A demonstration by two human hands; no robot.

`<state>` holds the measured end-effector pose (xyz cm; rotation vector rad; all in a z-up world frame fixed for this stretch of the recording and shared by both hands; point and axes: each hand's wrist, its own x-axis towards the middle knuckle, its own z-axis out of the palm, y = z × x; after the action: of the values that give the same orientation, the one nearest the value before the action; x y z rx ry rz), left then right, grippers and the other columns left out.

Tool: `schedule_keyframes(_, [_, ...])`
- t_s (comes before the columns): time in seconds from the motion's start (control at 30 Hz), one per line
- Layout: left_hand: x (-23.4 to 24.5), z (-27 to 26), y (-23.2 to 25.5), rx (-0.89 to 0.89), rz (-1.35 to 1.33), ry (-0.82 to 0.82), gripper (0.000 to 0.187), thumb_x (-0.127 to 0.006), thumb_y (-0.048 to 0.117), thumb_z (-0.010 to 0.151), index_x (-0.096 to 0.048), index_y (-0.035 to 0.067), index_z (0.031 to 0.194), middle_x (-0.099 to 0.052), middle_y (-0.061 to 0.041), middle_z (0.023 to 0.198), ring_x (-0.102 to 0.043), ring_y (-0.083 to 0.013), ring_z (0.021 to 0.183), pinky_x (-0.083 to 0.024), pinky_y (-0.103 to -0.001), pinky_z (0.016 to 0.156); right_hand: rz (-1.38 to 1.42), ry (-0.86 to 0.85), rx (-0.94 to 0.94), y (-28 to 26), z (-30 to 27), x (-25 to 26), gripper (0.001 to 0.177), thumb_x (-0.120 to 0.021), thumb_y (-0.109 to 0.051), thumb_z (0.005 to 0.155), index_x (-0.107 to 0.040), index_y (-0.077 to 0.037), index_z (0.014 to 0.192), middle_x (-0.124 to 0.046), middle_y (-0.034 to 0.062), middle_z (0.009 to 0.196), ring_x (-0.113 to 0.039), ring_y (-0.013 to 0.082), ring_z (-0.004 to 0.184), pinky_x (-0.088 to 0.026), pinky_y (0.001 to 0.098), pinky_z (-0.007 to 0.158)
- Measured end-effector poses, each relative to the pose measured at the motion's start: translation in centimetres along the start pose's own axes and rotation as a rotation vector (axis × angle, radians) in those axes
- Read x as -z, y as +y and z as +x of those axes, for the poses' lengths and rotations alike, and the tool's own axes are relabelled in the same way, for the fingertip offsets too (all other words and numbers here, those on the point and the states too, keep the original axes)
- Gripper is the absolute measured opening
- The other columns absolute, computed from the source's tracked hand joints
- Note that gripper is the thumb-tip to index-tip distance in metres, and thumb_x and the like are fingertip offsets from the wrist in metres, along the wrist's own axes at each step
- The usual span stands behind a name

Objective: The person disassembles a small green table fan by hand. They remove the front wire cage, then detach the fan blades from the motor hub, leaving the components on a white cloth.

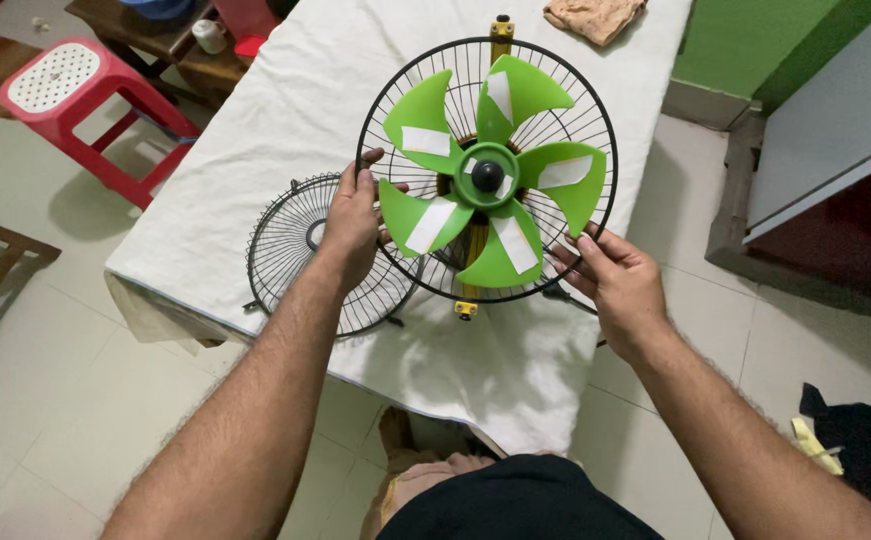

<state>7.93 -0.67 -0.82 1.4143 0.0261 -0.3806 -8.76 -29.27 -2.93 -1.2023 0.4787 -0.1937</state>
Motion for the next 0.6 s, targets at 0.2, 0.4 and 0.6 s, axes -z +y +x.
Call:
schedule_keyframes(0.2, [1.8, -0.3, -0.5, 0.072, -0.041, -0.046, 0.047, -0.029, 0.041, 0.108, -0.038, 0.027, 0.152, -0.064, -0.012, 0.131, -0.066, -0.0205, 0.111, -0.057, -0.037, 0.086, -0.055, 0.064, 0.010, -0.3, -1.1, -1.2, 0.032, -0.061, -0.016, 0.101, -0.064, 0.001, 0.129, -0.073, 0.0114, 0.121, -0.074, 0.0220, 0.106, -0.060, 0.0358, 0.096])
schedule_keyframes(0.4, [2.6, 0.2, -1.3, 0.097, -0.159, -0.164, 0.058, -0.034, 0.048, 0.106, -0.038, 0.015, 0.153, -0.064, -0.015, 0.137, -0.064, -0.0250, 0.118, -0.054, -0.038, 0.092, -0.151, 0.209, 0.066, 0.6, -1.7, -2.5, 0.030, -0.062, -0.017, 0.101, -0.066, 0.001, 0.125, -0.074, 0.0105, 0.118, -0.073, 0.0200, 0.102, -0.061, 0.0357, 0.091])
schedule_keyframes(0.6, [3.3, 0.5, -1.1, 0.152, -0.168, -0.246, 0.063, -0.037, 0.053, 0.104, -0.039, 0.012, 0.151, -0.063, -0.014, 0.137, -0.065, -0.0227, 0.119, -0.055, -0.038, 0.094, -0.574, 0.530, 0.533, 1.1, -2.7, -4.8, 0.029, -0.074, -0.018, 0.104, -0.068, 0.002, 0.125, -0.074, 0.0093, 0.117, -0.068, 0.0111, 0.105, -0.056, 0.0271, 0.094])
